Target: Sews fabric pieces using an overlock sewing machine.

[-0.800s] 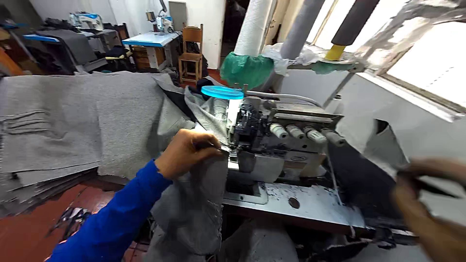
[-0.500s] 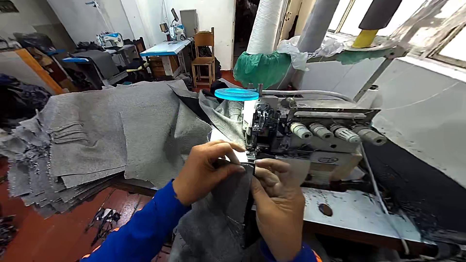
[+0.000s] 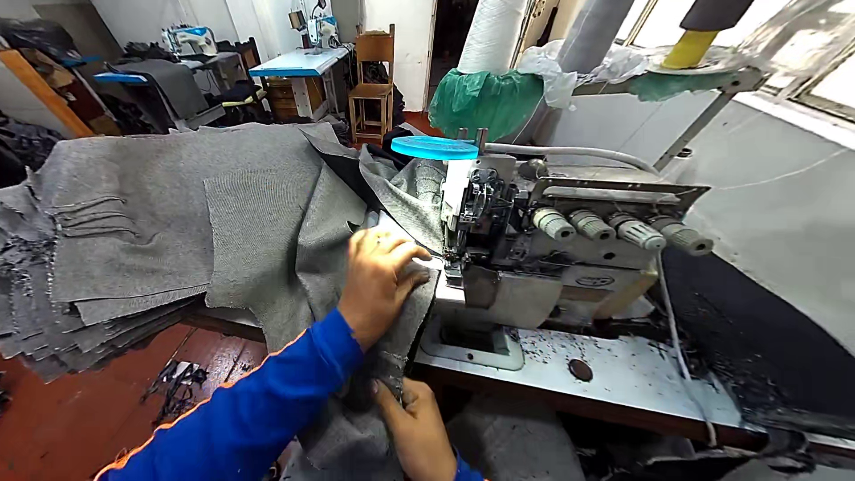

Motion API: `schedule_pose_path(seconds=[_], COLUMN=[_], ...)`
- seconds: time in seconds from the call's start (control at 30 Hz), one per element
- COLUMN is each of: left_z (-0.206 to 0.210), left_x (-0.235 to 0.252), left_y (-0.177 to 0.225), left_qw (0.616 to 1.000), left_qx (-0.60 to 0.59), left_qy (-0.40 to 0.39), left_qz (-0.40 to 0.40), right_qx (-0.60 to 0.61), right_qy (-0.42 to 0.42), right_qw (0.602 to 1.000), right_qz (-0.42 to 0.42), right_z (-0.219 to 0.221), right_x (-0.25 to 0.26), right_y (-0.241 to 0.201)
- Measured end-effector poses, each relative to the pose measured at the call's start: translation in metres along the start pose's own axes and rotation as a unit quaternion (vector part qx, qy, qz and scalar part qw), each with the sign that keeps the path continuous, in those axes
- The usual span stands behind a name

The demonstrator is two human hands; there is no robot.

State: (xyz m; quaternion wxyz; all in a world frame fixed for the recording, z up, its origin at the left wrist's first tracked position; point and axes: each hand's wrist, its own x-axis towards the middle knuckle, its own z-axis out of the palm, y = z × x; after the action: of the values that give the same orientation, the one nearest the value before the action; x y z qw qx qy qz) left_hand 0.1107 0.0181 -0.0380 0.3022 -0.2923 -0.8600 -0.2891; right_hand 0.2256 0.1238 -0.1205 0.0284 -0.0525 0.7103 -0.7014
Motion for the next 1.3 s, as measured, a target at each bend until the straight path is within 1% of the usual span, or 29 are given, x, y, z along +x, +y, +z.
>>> schedule_pose_path(seconds=[0.03, 0.1, 0.13, 0.2, 0.27, 0.33, 0.43, 0.53, 0.6, 0.7, 0.8, 0.83, 0.9, 0.97, 1.03, 1.17, 1.23, 1.3], left_z=[0.002, 0.005, 0.006, 0.008, 0.01, 0.007, -0.015, -0.039, -0.048, -0.05, -0.043, -0.04, -0.035, -0.031, -0.031, -0.024, -0.019, -0.014], left_x=[-0.004, -0.018, -0.022, -0.025, -0.02, -0.009, 0.001, -0.011, -0.023, -0.04, -0.048, -0.048, -0.045, -0.036, -0.025, -0.005, 0.002, 0.002], left_y=[0.004, 0.02, 0.029, 0.041, 0.044, 0.043, 0.049, 0.063, 0.068, 0.061, 0.043, 0.037, 0.026, 0.019, 0.013, 0.003, -0.004, -0.009], left_qw=[0.999, 0.991, 0.988, 0.985, 0.986, 0.99, 0.993, 0.991, 0.987, 0.974, 0.956, 0.951, 0.944, 0.943, 0.944, 0.95, 0.951, 0.951], left_qx=[0.042, 0.113, 0.134, 0.152, 0.144, 0.107, 0.04, 0.015, 0.014, 0.067, 0.119, 0.131, 0.146, 0.14, 0.116, 0.072, 0.064, 0.064], left_qy=[0.016, 0.021, 0.014, -0.022, -0.059, -0.082, -0.102, -0.109, -0.109, -0.117, -0.139, -0.146, -0.143, -0.132, -0.122, -0.123, -0.124, -0.118], left_qz=[0.025, 0.07, 0.082, 0.078, 0.063, 0.051, 0.042, 0.081, 0.118, 0.183, 0.227, 0.239, 0.258, 0.271, 0.284, 0.277, 0.277, 0.278], right_qx=[0.007, 0.001, -0.005, 0.008, 0.054, 0.107, 0.181, 0.18, 0.176, 0.124, 0.016, -0.036, -0.141, -0.196, -0.183, -0.089, -0.058, -0.06], right_qy=[-0.009, -0.011, -0.003, 0.011, 0.012, 0.01, 0.006, -0.009, -0.012, 0.009, 0.08, 0.11, 0.167, 0.194, 0.191, 0.176, 0.168, 0.147], right_qw=[1.0, 1.0, 1.0, 0.998, 0.996, 0.991, 0.98, 0.976, 0.976, 0.981, 0.977, 0.969, 0.938, 0.916, 0.92, 0.945, 0.945, 0.938], right_qz=[0.0, -0.016, -0.025, -0.054, -0.076, -0.081, -0.087, -0.122, -0.125, -0.15, -0.196, -0.219, -0.267, -0.293, -0.291, -0.259, -0.276, -0.309], right_z=[-0.002, -0.009, -0.014, -0.023, -0.032, -0.039, -0.047, -0.057, -0.06, -0.059, -0.05, -0.048, -0.045, -0.045, -0.046, -0.046, -0.046, -0.049], right_x=[-0.004, -0.015, -0.02, -0.022, -0.019, -0.014, -0.006, 0.008, 0.015, 0.02, 0.027, 0.03, 0.037, 0.044, 0.051, 0.063, 0.065, 0.061], right_y=[0.002, 0.001, -0.001, -0.001, -0.006, -0.016, -0.026, -0.026, -0.029, -0.03, -0.023, -0.022, -0.021, -0.023, -0.025, -0.03, -0.025, -0.016])
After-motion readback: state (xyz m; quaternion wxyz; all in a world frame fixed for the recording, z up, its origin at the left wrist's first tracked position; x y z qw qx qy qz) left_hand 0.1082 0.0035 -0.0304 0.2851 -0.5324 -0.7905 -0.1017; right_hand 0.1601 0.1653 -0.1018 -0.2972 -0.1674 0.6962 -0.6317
